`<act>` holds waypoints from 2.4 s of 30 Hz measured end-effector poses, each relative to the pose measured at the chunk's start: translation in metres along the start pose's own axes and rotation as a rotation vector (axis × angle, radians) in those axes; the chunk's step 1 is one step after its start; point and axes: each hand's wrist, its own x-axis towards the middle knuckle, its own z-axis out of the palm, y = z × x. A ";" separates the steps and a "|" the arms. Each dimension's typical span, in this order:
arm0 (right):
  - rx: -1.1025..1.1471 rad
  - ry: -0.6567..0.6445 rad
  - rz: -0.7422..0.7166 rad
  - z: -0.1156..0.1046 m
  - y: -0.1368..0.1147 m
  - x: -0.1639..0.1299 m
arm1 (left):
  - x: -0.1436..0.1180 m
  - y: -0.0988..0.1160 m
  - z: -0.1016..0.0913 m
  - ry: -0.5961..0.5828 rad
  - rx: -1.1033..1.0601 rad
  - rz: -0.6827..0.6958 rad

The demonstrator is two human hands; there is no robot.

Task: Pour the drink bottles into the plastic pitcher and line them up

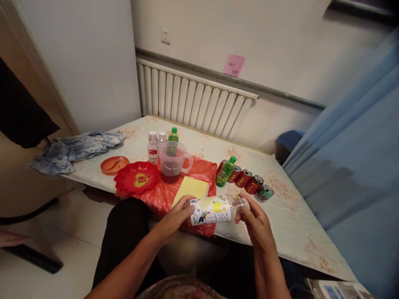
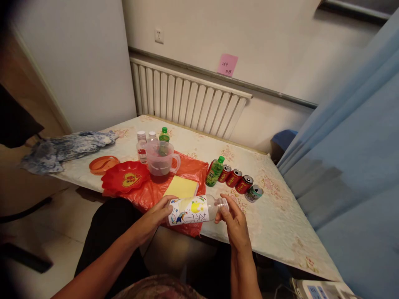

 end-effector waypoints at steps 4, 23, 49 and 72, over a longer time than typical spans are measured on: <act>0.001 0.004 -0.003 0.000 0.000 0.000 | -0.001 0.004 0.000 -0.008 0.040 -0.009; 0.059 -0.017 -0.007 -0.002 0.003 0.002 | 0.007 -0.009 -0.001 -0.076 -0.040 -0.017; 0.006 -0.084 -0.049 -0.001 0.002 0.002 | 0.005 -0.002 0.001 0.059 0.920 0.224; -0.393 -0.197 -0.042 0.027 -0.004 0.015 | 0.029 -0.029 -0.008 -0.014 1.113 0.220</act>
